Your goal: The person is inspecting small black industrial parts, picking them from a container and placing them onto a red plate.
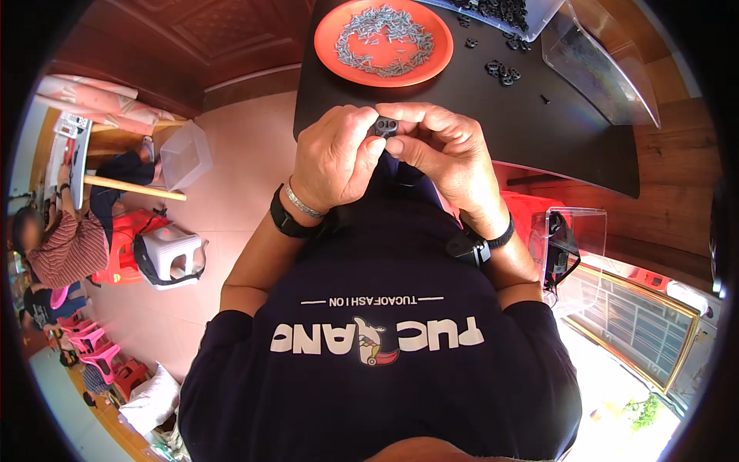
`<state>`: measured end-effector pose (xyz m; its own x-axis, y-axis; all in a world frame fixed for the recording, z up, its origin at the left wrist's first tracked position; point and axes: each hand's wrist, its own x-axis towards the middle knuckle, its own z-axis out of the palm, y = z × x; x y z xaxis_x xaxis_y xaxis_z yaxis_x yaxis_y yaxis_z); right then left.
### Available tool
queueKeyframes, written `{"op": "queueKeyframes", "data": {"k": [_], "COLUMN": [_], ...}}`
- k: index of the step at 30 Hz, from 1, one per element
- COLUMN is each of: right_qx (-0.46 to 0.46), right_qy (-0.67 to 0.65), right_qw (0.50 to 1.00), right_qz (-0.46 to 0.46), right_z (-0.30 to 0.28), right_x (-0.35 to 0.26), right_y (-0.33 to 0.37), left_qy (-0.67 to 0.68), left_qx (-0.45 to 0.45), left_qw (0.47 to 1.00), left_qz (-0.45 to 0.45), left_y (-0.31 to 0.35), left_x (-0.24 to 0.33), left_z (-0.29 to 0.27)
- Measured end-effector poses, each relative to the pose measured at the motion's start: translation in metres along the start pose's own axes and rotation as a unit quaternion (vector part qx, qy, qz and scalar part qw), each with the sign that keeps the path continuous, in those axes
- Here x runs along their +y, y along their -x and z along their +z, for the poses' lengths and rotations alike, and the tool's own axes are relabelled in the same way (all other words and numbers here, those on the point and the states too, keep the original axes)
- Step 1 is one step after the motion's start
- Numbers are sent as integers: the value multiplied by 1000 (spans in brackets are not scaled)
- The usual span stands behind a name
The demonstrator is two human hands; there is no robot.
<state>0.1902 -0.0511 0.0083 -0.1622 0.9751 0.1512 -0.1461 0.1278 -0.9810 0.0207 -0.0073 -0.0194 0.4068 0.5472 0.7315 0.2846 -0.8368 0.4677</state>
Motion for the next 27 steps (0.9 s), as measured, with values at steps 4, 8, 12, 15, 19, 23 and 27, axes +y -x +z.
{"op": "queueKeyframes", "data": {"k": [4, 8, 12, 15, 19, 23, 27], "right_qx": [0, 2, -6, -5, -5, -7, -2], "right_qy": [0, -21, -17, -6, -13, -18, -9], "right_qw": [1000, 1000, 1000, 1000, 1000, 1000, 1000], "right_qz": [5, 6, -2, 2, 5, 7, 1], "right_z": [0, 0, -2, -2, -2, -2, -2], "right_x": [-1, 2, 2, 1, 3, 3, 3], "right_y": [0, 0, 0, 0, 0, 0, 1], "left_qy": [3, 3, 0, 4, 2, 11, 12], "left_qx": [3, 4, 2, 4, 0, -13, -16], "left_qw": [1000, 1000, 1000, 1000, 1000, 1000, 1000], "left_qz": [5, 5, 5, 6, -1, -4, 0], "left_y": [0, 0, 1, 1, 1, 1, 2], "left_x": [-1, -1, -2, -2, -1, -2, -3], "left_z": [0, 1, 1, 1, 1, 0, 0]}}
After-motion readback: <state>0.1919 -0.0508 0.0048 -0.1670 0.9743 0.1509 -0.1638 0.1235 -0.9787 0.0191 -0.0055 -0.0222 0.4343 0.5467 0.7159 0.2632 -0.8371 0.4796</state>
